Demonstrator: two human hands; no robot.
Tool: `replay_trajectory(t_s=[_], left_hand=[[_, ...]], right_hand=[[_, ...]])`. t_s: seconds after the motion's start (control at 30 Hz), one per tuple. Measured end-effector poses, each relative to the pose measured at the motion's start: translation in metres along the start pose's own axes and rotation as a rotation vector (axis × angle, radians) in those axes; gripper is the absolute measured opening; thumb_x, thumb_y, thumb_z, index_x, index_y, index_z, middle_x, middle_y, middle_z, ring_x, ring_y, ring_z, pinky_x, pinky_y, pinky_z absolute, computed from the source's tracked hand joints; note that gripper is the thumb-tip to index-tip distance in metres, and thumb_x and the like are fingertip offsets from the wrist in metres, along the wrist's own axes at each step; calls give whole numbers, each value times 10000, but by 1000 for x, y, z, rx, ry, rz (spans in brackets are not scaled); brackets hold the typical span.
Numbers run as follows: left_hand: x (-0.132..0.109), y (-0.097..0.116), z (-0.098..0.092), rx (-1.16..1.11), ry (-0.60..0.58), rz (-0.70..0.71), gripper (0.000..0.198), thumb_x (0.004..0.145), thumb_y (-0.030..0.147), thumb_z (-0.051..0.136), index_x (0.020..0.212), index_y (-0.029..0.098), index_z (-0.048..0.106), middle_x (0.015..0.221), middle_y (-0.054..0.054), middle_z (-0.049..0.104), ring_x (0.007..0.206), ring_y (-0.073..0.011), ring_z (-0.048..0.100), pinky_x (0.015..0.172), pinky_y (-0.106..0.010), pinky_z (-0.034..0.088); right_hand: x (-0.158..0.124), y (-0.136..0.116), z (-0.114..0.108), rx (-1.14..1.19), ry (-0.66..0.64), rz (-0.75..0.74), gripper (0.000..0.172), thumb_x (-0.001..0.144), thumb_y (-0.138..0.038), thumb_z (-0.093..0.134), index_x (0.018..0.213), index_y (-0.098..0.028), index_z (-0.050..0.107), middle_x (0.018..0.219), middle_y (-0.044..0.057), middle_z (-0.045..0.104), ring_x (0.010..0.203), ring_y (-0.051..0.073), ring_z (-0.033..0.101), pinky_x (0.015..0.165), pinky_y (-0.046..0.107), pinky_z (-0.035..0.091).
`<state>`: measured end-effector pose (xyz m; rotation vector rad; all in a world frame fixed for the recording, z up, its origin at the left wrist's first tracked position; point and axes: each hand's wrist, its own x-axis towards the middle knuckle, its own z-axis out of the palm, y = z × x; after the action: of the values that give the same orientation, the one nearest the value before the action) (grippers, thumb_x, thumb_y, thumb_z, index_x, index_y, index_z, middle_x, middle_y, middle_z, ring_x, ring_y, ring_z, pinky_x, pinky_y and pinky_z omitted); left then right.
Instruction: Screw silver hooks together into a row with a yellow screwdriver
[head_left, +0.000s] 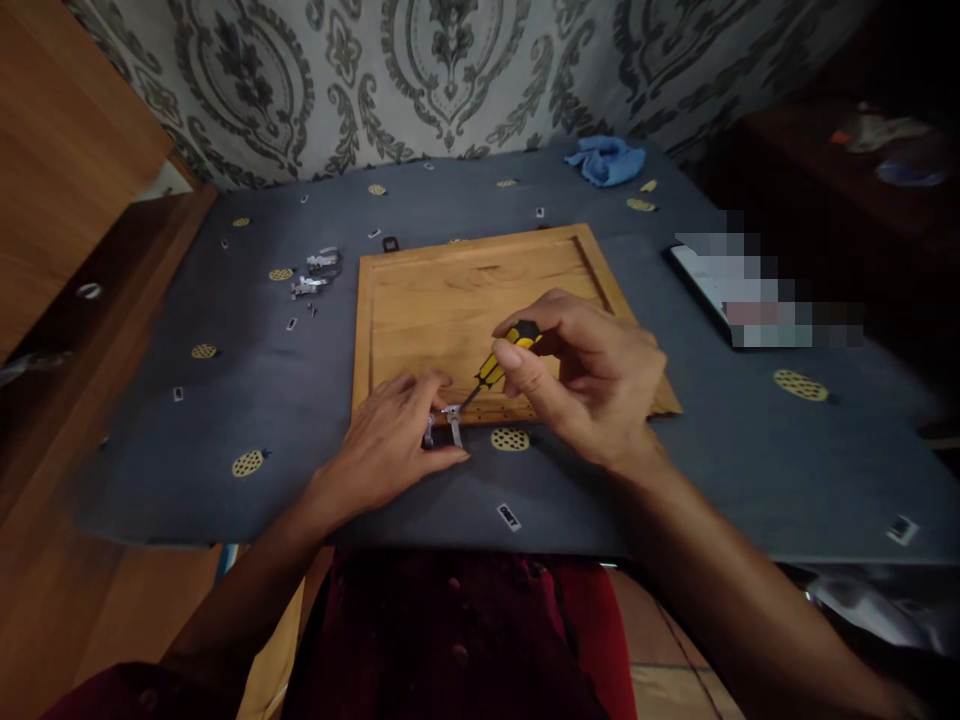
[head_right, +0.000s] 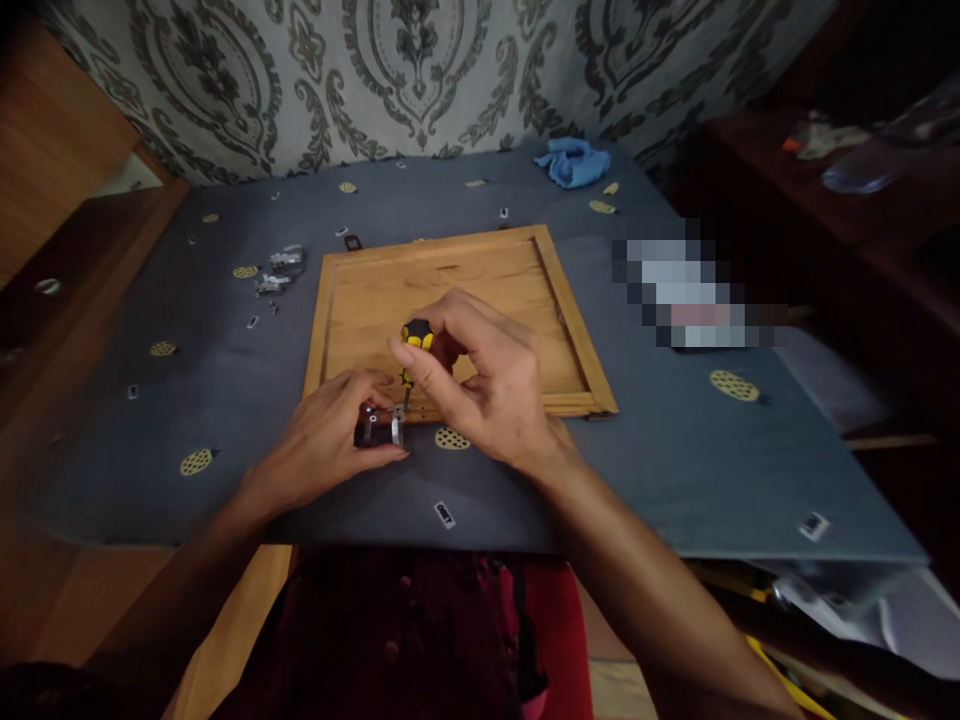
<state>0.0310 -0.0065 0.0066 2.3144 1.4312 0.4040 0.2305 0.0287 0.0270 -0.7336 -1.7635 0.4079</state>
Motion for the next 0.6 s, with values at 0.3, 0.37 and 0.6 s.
replay_trajectory(t_s=[0.3, 0.37, 0.6], left_hand=[[0, 0, 1, -14, 14, -6, 547, 745, 304, 859, 1171, 215, 526, 1083, -50, 703, 1034, -296, 664, 882, -450, 522], [0, 0, 1, -23, 7, -11, 560, 738, 298, 864, 1174, 219, 523, 1064, -43, 710, 1030, -299, 667, 875, -451, 524], [0, 0, -1, -47, 33, 22, 500, 736, 268, 867, 1099, 223, 526, 1042, -20, 700, 1031, -279, 672, 864, -433, 532]], right_hand=[[3, -6, -3, -37, -5, -38, 93, 914, -187, 682, 858, -190, 608, 684, -21, 577, 601, 113, 539, 582, 275, 440], [3, -6, -3, -37, -9, -37, 103, 923, -204, 677, 847, -189, 609, 700, -16, 583, 610, 112, 540, 584, 273, 442], [2, -2, -2, -7, -45, -43, 113, 949, -239, 655, 877, -157, 628, 737, 6, 608, 654, 117, 558, 620, 266, 462]])
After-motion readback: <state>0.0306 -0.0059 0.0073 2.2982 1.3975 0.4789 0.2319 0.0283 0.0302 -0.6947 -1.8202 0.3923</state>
